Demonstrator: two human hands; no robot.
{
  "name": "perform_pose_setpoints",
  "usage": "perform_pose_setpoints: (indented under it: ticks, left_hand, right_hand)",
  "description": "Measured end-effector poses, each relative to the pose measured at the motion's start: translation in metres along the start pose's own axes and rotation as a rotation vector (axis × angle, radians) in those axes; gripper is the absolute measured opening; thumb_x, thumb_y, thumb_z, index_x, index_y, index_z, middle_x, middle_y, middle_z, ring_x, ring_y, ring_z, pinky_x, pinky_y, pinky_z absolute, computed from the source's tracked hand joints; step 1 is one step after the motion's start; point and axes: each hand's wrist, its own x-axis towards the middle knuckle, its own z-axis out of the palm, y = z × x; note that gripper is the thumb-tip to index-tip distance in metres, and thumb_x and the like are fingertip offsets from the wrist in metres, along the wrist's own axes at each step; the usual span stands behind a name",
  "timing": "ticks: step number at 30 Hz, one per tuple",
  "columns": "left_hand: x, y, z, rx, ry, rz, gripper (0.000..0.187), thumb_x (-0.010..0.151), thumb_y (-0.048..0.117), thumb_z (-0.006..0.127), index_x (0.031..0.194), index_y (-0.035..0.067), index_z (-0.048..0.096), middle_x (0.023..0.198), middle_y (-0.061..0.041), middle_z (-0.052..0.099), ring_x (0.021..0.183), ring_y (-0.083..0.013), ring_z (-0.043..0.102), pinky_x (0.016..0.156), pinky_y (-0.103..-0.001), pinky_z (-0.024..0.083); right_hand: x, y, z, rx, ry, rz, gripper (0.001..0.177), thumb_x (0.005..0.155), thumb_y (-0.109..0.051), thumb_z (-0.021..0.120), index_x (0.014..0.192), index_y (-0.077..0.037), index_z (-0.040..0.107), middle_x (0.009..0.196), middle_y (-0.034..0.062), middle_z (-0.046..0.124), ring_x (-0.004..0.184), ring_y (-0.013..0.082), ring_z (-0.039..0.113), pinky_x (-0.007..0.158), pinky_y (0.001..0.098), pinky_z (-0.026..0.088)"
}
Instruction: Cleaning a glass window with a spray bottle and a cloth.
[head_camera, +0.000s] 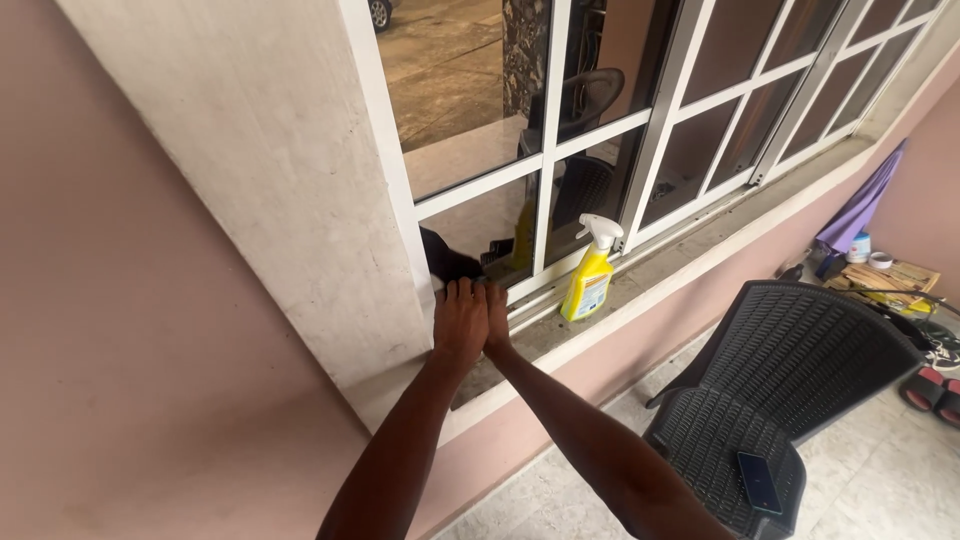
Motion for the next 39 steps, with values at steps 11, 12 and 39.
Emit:
perform_pose_setpoints:
  ticks: [11, 12, 39]
  left_hand:
    - [0.003, 0.002, -0.005, -0.214, 0.120, -0.125, 0.035, 0.090, 0.009, 0.068, 0.123, -0.003, 0.062, 0.126, -0.022, 0.059, 0.112, -0.0325, 0.060, 0.094, -0.045, 0.047]
    - [0.005, 0.002, 0.002, -0.225, 0.164, -0.145, 0.035, 0.090, 0.009, 0.068, 0.123, -0.003, 0.062, 0.126, -0.023, 0.058, 0.112, -0.0334, 0.060, 0.093, -0.045, 0.047]
    - [0.102, 0.124, 0.076, -0.388, -0.356, -0.163, 0.079, 0.085, 0.029, 0.082, 0.143, 0.002, 0.037, 0.137, -0.024, 0.050, 0.128, -0.0386, 0.054, 0.100, -0.046, 0.052]
  right_hand:
    - [0.022, -0.006, -0.033, 0.384, 0.137, 0.229, 0.047, 0.095, -0.023, 0.066, 0.133, 0.000, 0.050, 0.122, 0.0249, 0.052, 0.104, 0.0391, 0.060, 0.084, 0.0492, 0.052]
    - [0.019, -0.007, -0.035, 0.365, 0.153, 0.118, 0.046, 0.096, -0.021, 0.066, 0.134, 0.000, 0.049, 0.123, 0.0261, 0.050, 0.104, 0.0412, 0.059, 0.084, 0.0498, 0.052]
    - [0.036, 0.084, -0.222, 0.697, 0.228, 0.126, 0.044, 0.087, -0.004, 0.046, 0.130, -0.003, 0.051, 0.117, 0.0192, 0.056, 0.103, 0.0310, 0.061, 0.090, 0.0417, 0.055]
